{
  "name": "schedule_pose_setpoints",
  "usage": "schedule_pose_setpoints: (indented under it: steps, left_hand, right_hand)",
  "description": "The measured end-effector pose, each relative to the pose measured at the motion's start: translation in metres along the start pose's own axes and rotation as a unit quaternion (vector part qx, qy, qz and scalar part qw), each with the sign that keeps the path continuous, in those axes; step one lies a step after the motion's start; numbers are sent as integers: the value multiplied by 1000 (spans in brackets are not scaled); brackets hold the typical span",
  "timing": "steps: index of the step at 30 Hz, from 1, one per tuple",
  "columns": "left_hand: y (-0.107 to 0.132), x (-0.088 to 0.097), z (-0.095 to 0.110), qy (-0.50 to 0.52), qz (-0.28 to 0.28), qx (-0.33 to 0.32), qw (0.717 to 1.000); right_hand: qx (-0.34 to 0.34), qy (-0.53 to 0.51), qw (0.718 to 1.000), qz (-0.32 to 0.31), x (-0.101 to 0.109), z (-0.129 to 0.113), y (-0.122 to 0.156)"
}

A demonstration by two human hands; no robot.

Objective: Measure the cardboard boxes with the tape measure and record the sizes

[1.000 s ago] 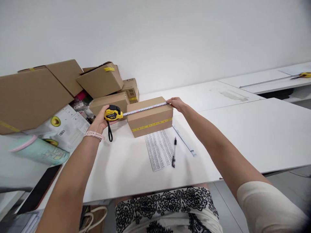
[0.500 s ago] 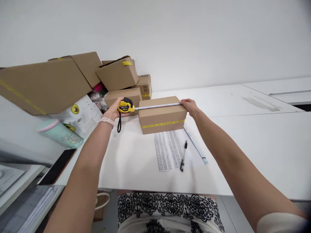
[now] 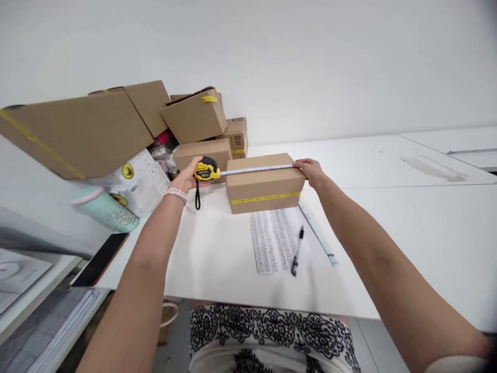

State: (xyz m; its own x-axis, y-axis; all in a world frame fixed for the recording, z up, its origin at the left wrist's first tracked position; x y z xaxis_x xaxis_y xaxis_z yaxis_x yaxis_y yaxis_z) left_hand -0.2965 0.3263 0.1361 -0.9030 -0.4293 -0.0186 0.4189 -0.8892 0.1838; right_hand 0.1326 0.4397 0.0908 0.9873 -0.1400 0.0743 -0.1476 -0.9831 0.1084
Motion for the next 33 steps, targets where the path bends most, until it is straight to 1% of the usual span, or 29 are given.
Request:
schedule_pose_setpoints:
  steps: [5, 7, 10, 12, 18, 33]
  left_hand:
    - [0, 0, -1, -7, -2, 8, 1000]
    - [-1, 1, -2, -8, -1, 10, 1000]
    - [-3, 2, -4, -8, -2, 10, 1000]
    - [-4, 2, -5, -6, -3, 9, 1000]
    - [-6, 3, -7, -1, -4, 11, 1000]
    - [-7, 5, -10, 9, 4, 16, 1000]
  right_hand:
    - [-12, -2, 1000, -11, 1, 5, -3]
    - [-21, -11, 999, -33, -1, 6, -2]
    - [-32, -21, 996, -82, -5, 8, -1]
    - [-37, -19, 994, -101, -7, 10, -2]
    - [-47, -13, 994, -95, -6, 14, -10]
    - [-47, -8, 995, -85, -4, 16, -13]
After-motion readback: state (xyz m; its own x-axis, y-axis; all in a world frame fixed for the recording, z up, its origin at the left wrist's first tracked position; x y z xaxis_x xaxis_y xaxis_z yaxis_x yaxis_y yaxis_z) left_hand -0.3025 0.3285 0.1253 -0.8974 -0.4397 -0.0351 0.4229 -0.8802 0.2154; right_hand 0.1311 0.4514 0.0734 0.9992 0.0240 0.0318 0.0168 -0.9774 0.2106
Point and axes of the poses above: each hand's wrist, its own y-axis away from the middle knuckle, its own x-axis out of the back of the hand, z = x × y, the point moved 10 cm from there along -y, towards the middle knuckle, and after that the axes turned 3 degrees about -x, right-handed, at the moved point
